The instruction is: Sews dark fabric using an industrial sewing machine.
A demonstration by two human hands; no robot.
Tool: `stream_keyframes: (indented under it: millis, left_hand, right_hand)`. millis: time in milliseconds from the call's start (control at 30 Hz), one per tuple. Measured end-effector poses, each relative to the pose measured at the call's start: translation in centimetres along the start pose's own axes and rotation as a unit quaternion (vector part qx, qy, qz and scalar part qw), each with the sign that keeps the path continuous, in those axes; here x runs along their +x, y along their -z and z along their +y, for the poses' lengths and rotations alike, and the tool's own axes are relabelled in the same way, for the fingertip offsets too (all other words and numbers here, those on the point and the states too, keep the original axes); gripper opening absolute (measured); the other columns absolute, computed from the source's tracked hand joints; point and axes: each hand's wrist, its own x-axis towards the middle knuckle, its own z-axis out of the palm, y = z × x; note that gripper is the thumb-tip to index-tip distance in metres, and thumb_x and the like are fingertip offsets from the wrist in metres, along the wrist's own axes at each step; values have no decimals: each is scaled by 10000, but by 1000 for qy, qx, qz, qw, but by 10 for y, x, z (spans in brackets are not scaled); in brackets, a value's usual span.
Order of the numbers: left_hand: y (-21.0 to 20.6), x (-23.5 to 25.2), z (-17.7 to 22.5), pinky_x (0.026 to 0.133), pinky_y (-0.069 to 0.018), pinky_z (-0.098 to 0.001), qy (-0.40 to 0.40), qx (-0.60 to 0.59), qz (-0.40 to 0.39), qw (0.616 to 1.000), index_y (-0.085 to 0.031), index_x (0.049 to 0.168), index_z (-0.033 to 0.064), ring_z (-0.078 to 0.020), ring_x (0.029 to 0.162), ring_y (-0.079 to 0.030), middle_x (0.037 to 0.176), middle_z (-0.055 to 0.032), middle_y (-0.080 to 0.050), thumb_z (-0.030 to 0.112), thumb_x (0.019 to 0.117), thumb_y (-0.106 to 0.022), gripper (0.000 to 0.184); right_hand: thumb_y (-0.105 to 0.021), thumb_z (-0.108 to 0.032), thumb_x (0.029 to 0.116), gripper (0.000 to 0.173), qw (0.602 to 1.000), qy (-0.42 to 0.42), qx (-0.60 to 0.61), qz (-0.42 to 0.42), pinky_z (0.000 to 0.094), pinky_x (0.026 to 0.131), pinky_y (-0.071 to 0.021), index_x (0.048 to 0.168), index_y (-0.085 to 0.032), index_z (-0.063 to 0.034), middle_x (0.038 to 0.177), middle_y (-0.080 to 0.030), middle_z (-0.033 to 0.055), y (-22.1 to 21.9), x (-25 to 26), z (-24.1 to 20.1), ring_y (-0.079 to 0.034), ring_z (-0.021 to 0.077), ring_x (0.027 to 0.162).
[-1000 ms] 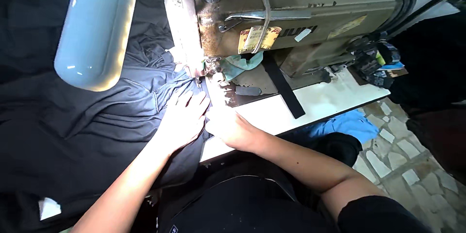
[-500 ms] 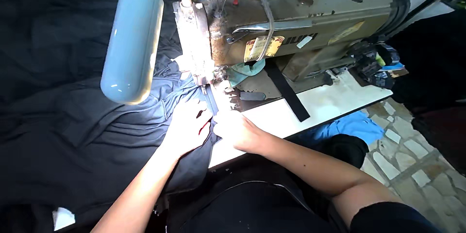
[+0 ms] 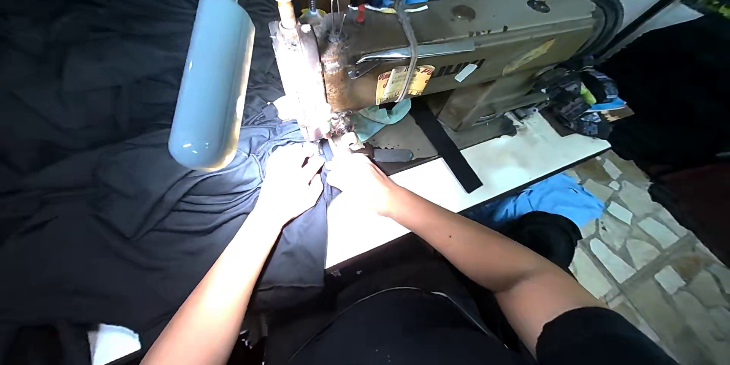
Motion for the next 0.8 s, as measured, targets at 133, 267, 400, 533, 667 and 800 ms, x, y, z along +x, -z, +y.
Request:
stream_keyframes:
  millis: [133, 267, 400, 533, 667, 800]
  left_hand:
    - [3, 3, 2, 1007, -407, -670, 20, 6, 1, 1000, -765, 1119, 34, -478, 1204, -586, 1212, -259, -663, 253, 922, -466, 419]
    - [28, -18, 84, 866, -528, -482, 131, -85, 65, 986, -757, 925, 16, -313, 986, -672, 959, -156, -700, 183, 928, -462, 339]
    - [23, -60, 157, 968, -488, -618, 207, -92, -36, 973, -757, 1110, 25, -436, 1149, -657, 1155, -237, -709, 312, 914, -559, 399]
    - [22, -18, 94, 895, -457, -697, 326, 11, -32, 945, -675, 1192, 4, -513, 1175, -574, 1247, -296, -603, 444, 897, -613, 533]
    - [34, 22, 43, 1076, -394, -643, 338, 15, 8, 941, -608, 1180, -126, -525, 1274, -532, 1286, -363, -577, 50, 952, -604, 288]
    - [62, 7, 42, 870, -512, -628, 267, -41, 13, 963, -670, 1069, -91, -457, 1001, -687, 1043, -293, -690, 86, 1045, -495, 249]
  right_hand:
    - [-640, 20, 927, 217, 1000, -15, -13, -1, 513, 1077, -440, 1126, -726, 16, 1173, -701, 205, -5, 7, 6, -626, 364, 1197]
    - [-675, 2, 896, 190, 999, -28, 15, 18, 507, 1038, -473, 1075, -737, 14, 1132, -713, 207, -5, 9, 8, -648, 367, 1152]
    - [-598, 1, 964, 233, 991, -109, 73, 24, 516, 1044, -473, 1153, -727, 44, 1130, -711, 242, 3, 15, 3, -659, 394, 1139]
    - [-627, -71, 970, 261, 982, -178, 70, 2, 473, 1057, -474, 1196, -704, 36, 1192, -697, 221, 6, 21, -7, -643, 355, 1173]
    - [-594, -79, 995, 254, 980, -192, 44, -7, 489, 1054, -473, 1199, -681, 42, 1195, -690, 228, 3, 24, -11, -642, 360, 1183]
    - [-557, -54, 1002, 265, 984, -166, 58, 30, 506, 1055, -469, 1198, -689, 67, 1185, -695, 249, -3, 18, -7, -646, 381, 1176]
